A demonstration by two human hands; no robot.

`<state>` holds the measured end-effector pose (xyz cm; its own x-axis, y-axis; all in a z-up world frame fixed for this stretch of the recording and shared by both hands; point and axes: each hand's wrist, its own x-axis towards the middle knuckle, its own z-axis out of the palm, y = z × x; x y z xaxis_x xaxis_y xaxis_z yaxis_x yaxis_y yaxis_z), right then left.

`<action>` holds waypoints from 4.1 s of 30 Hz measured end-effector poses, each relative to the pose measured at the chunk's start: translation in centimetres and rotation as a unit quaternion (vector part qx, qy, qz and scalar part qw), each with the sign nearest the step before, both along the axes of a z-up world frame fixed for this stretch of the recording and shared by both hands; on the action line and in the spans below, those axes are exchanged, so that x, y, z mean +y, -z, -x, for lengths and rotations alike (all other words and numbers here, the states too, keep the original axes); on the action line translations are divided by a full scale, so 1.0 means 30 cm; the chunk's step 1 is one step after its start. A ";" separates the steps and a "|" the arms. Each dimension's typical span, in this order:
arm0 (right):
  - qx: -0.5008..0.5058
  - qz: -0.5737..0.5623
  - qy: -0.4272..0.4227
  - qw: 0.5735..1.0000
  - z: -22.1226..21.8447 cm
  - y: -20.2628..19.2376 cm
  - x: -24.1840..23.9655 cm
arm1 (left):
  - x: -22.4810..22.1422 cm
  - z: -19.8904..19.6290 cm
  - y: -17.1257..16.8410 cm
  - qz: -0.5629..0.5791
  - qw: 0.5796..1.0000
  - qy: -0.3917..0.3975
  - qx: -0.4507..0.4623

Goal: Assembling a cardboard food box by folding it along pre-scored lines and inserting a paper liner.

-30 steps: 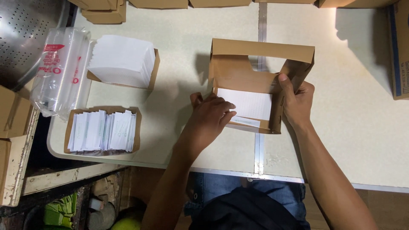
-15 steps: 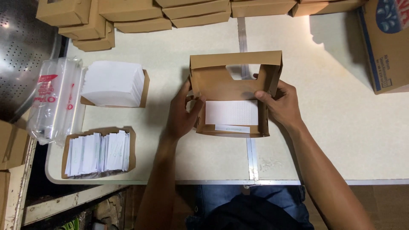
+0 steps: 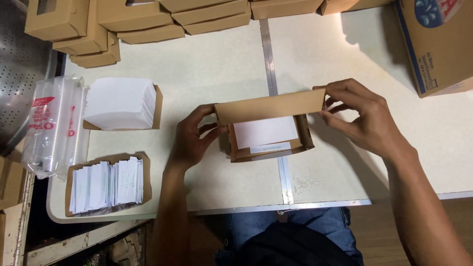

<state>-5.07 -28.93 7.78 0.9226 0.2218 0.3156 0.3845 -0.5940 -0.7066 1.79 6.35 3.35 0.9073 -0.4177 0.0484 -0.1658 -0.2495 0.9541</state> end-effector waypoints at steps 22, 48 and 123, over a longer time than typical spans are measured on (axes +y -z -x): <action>-0.053 0.065 -0.055 0.995 0.186 0.198 -0.002 | 0.002 0.200 -0.030 -0.208 0.942 0.143 -0.219; -0.024 -0.274 0.231 0.933 0.245 0.249 0.137 | -0.088 0.218 0.072 -0.051 0.987 0.032 -0.146; -0.181 0.014 0.197 0.963 0.130 0.201 0.481 | -0.062 0.131 -0.036 0.022 0.993 0.079 -0.080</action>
